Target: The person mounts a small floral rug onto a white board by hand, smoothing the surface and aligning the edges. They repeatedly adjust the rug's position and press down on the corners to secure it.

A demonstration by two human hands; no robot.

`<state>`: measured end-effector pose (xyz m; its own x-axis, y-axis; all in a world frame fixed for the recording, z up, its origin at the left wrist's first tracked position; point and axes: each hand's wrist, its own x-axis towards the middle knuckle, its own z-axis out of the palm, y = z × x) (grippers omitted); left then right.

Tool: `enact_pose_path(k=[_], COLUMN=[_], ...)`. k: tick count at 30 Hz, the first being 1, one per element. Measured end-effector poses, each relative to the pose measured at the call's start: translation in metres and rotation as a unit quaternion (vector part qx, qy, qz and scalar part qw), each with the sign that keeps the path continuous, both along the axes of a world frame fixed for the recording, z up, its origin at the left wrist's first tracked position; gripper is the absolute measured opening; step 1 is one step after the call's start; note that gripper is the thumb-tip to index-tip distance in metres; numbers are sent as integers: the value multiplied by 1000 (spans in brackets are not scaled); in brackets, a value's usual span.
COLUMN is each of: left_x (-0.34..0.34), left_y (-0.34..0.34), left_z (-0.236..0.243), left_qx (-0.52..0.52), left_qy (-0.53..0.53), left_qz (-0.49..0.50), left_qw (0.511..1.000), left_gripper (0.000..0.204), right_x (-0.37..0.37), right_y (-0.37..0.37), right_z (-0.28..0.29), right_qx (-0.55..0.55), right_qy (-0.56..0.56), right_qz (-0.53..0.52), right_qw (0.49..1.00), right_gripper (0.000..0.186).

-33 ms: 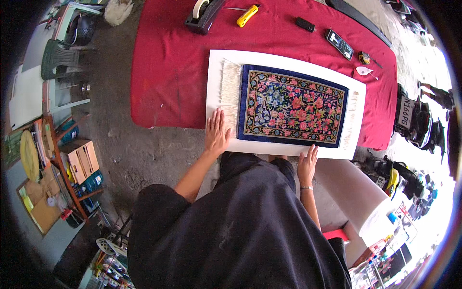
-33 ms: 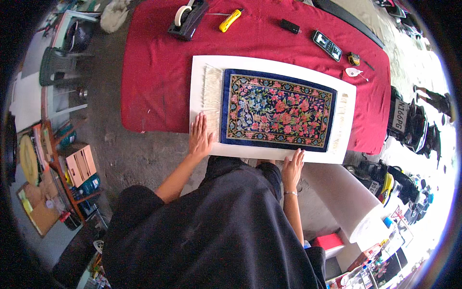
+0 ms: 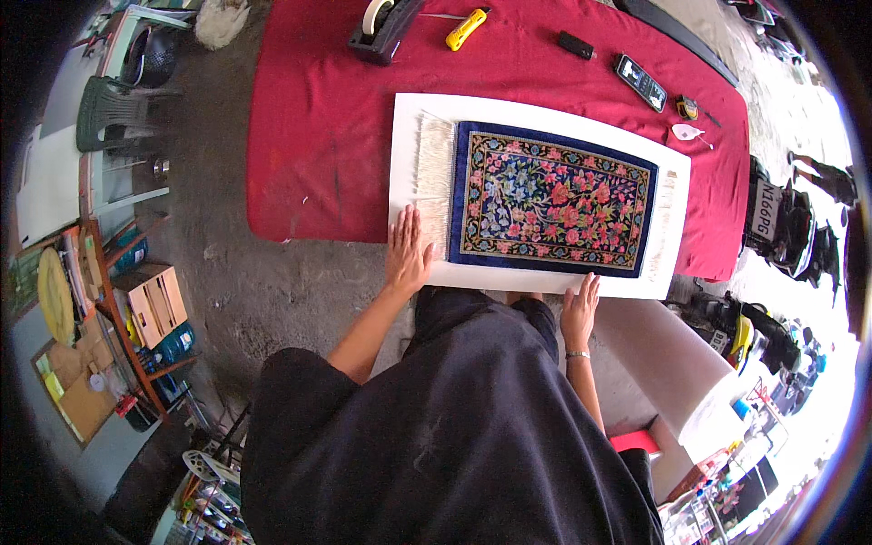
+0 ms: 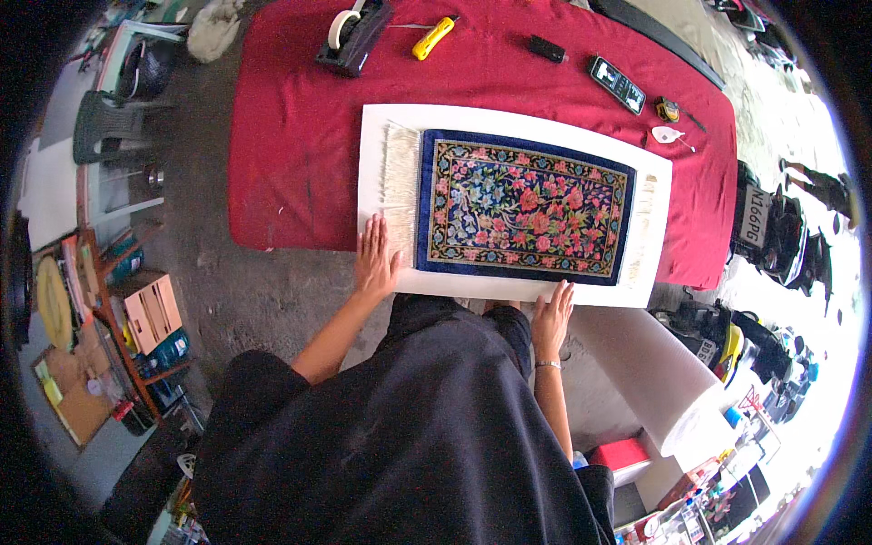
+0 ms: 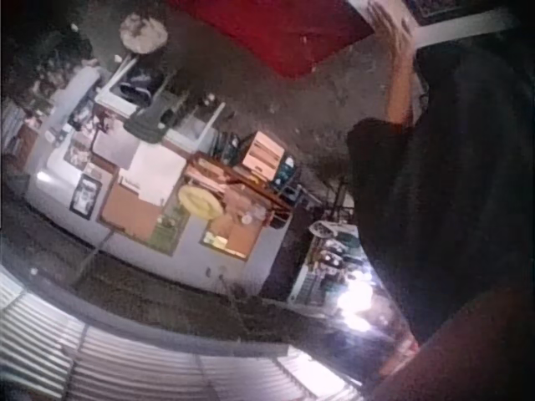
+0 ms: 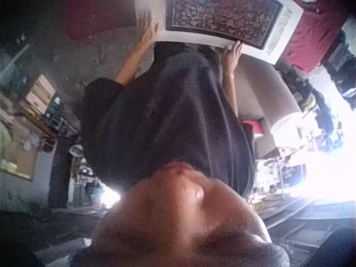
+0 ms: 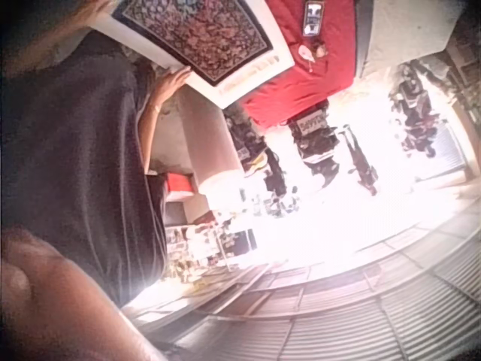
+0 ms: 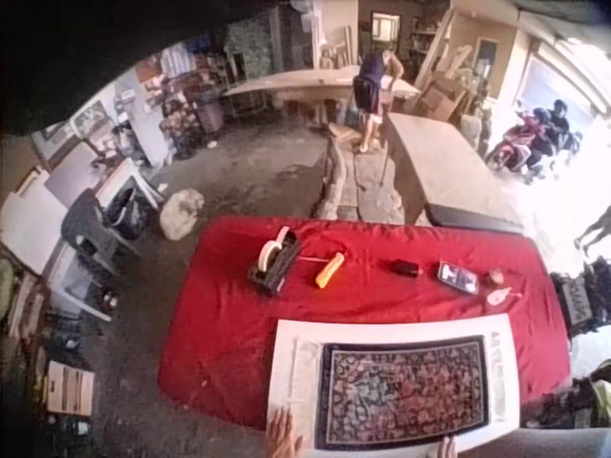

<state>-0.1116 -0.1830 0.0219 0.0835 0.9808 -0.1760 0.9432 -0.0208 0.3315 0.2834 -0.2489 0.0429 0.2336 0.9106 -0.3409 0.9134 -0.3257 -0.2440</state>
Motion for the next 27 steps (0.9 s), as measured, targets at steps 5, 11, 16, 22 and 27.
enact_pose_path(k=[5,11,16,22,27], left_x=[-9,-7,-32,-5,-3], left_y=[15,45,40,59,72], left_z=[-7,-14,-24,-15,-20], left_qx=[44,45,50,79,66], left_qy=[-54,-96,-45,-104,-77], left_qz=[27,-61,31,6,9], left_qw=[997,993,997,991,995], left_gripper=[73,58,61,57,50], right_x=[-19,-65,-102,-134,-139], right_y=[3,32,84,162,172], right_z=[9,23,8,-22,-39], right_qx=[-13,73,115,181,203], right_qy=[7,76,120,131,76], right_qz=[-3,69,127,171,183], right_qw=[1000,992,978,960,959], right_gripper=[66,56,59,58,57])
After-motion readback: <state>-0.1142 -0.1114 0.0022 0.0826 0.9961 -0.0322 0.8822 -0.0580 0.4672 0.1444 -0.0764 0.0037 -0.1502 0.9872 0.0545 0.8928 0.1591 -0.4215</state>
